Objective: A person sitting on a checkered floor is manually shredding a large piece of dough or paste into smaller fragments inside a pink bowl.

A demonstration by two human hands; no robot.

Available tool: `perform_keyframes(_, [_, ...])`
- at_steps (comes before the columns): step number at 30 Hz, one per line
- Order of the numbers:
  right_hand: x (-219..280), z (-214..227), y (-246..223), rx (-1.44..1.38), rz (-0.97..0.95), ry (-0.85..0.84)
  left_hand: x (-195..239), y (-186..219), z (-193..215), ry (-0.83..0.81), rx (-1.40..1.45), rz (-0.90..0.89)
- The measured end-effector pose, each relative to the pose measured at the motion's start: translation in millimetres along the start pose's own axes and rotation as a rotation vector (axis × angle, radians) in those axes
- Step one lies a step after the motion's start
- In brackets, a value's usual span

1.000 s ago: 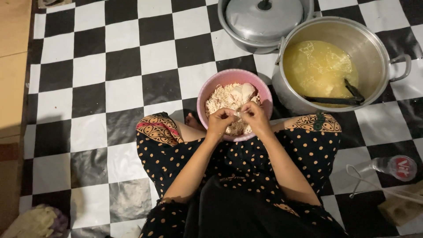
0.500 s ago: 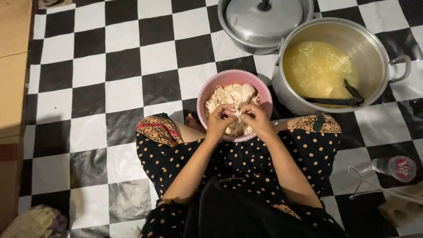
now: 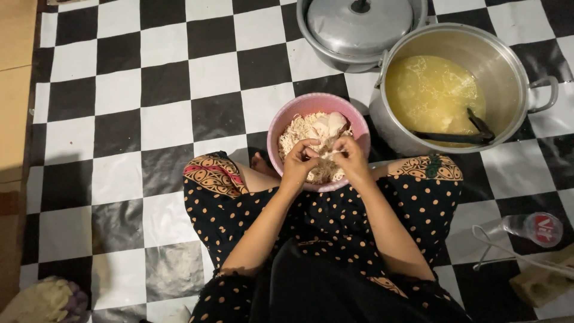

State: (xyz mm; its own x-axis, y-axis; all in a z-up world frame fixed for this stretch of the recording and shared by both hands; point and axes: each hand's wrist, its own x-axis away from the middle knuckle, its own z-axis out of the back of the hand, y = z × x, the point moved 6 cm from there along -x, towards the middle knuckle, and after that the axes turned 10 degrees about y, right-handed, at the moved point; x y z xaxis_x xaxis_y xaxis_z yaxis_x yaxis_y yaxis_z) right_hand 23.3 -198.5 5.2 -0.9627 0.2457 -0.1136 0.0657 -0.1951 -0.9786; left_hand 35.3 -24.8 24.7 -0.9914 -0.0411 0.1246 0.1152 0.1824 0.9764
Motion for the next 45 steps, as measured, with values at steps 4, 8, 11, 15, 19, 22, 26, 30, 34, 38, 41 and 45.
perform_keyframes(4, [8.9,0.2,-32.6,-0.12,-0.049,-0.025,1.8,4.5,2.0,0.001,0.002,-0.003])
perform_keyframes(8, [12.9,-10.0,-37.6,-0.079,0.011,-0.015,-4.3,-4.1,0.5,-0.028,-0.013,-0.04])
perform_keyframes(11, [3.7,8.7,-25.1,-0.059,0.054,0.062,-5.0,26.3,11.7,-0.011,-0.032,-0.097])
perform_keyframes(15, [0.8,34.1,-76.1,-0.039,0.1,0.212,-21.9,39.2,51.7,0.16,-0.391,-0.16])
perform_keyframes(19, [15.0,23.5,-74.7,0.083,0.201,0.29,-33.0,27.6,50.7,0.104,-0.881,-0.373])
perform_keyframes(22, [14.7,1.6,-20.4,0.429,0.105,-0.053,-48.3,-3.4,32.5,-0.002,-1.58,-0.47])
perform_keyframes(26, [7.5,-5.5,-16.0,0.617,0.172,-0.071,-66.0,13.2,-0.6,0.227,-1.392,-0.676])
perform_keyframes(30, [8.4,-6.6,-27.0,0.525,0.07,-0.084,-123.4,-86.6,-15.7,0.029,-1.4,-0.379])
perform_keyframes(34, [3.1,1.5,-11.9,0.445,0.064,-0.039,-142.5,-109.1,-1.8,-0.052,-1.393,-0.304])
perform_keyframes(38, [-5.0,14.7,37.2,0.516,0.006,0.032,-144.0,-89.6,0.0,0.467,-1.654,-0.896])
perform_keyframes(41, [-7.2,24.8,35.2,0.475,-0.185,0.099,-113.4,-3.1,21.0,0.347,-1.381,-0.627])
perform_keyframes(45, [-8.0,4.7,-0.7,0.098,-0.177,0.058,-66.8,3.0,12.6,-0.06,-0.496,0.11])
